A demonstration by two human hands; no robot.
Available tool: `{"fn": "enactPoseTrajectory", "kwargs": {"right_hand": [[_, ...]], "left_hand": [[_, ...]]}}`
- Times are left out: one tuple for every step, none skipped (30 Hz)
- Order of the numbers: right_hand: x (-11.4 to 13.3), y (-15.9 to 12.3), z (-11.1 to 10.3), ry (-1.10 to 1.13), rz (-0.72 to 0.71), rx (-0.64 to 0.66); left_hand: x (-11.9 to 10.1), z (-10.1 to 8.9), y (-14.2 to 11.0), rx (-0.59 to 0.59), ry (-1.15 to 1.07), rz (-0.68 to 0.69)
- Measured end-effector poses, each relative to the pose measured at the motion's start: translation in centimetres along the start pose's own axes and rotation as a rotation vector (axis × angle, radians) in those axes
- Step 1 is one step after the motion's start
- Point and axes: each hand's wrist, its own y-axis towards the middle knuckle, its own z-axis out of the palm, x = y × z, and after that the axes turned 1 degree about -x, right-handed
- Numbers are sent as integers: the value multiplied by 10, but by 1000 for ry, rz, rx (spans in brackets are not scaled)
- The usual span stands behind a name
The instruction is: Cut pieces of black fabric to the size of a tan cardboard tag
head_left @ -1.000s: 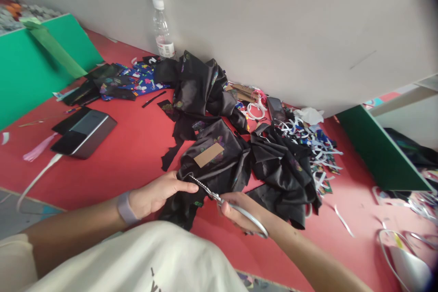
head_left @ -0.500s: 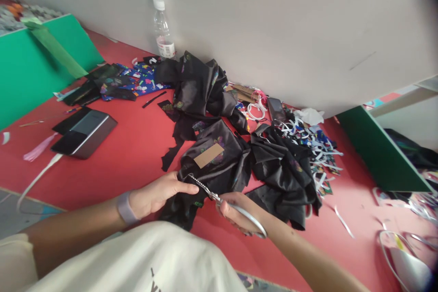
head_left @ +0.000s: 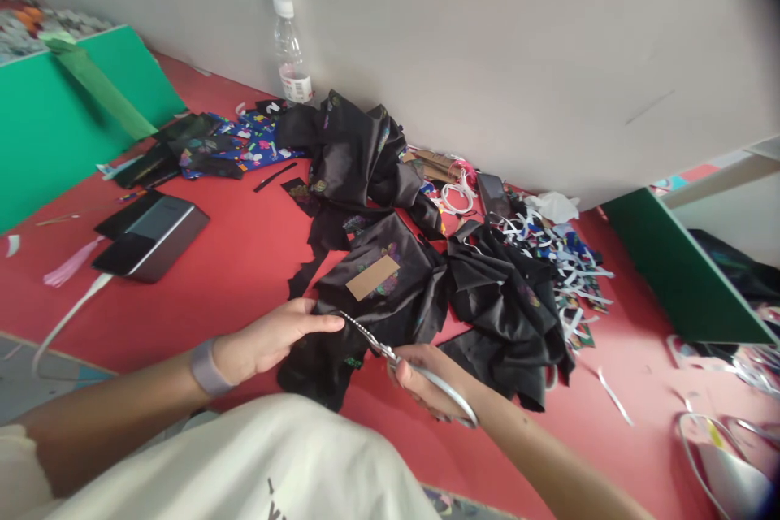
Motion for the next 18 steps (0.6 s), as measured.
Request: {"fn": "enactPoseTrajectory", "kwargs": {"right_hand": [[0, 0, 0, -1, -3, -2], [1, 0, 0, -3, -7, -1], [1, 0, 0, -7, -12, 0], [1, 0, 0, -12, -17, 2], [1, 0, -1, -17, -22, 6], [0, 1, -1, -21, -26, 11], [0, 1, -2, -23, -30, 15], [-1, 1, -2, -24, -34, 18], [-1, 1, -3, -27, -39, 20], [-1, 1, -3, -31, -47, 22], [0, 1, -4, -37, -54, 21], [0, 1, -4, -42, -59, 18], [1, 1, -4, -46, -61, 16], [2, 1, -4, -48, -61, 13], [3, 1, -4, -46, -59, 10], [4, 1, -4, -45, -58, 7], [4, 1, -4, -44, -61, 7], [5, 2, -4, -44, -64, 9]], "left_hand": [[-1, 1, 0, -3, -1, 9], [-1, 2, 0, -6, 0, 17], [-1, 3, 0, -7, 3, 22], [-1, 3, 1, -7, 7, 25], [0, 2, 2, -4, 11, 25], [1, 1, 3, 0, 16, 24], [2, 0, 4, 6, 20, 21], [4, -1, 6, 13, 24, 16], [6, -3, 7, 21, 30, 10], [7, -5, 9, 25, 39, 3], [9, -6, 10, 27, 49, -3], [10, -7, 11, 24, 57, -6], [11, -8, 12, 20, 61, -7], [12, -9, 13, 18, 62, -5], [13, -10, 13, 19, 57, -3], [13, -10, 14, 26, 50, 2], [14, -11, 14, 35, 43, 9], [15, -11, 15, 46, 39, 14]]}}
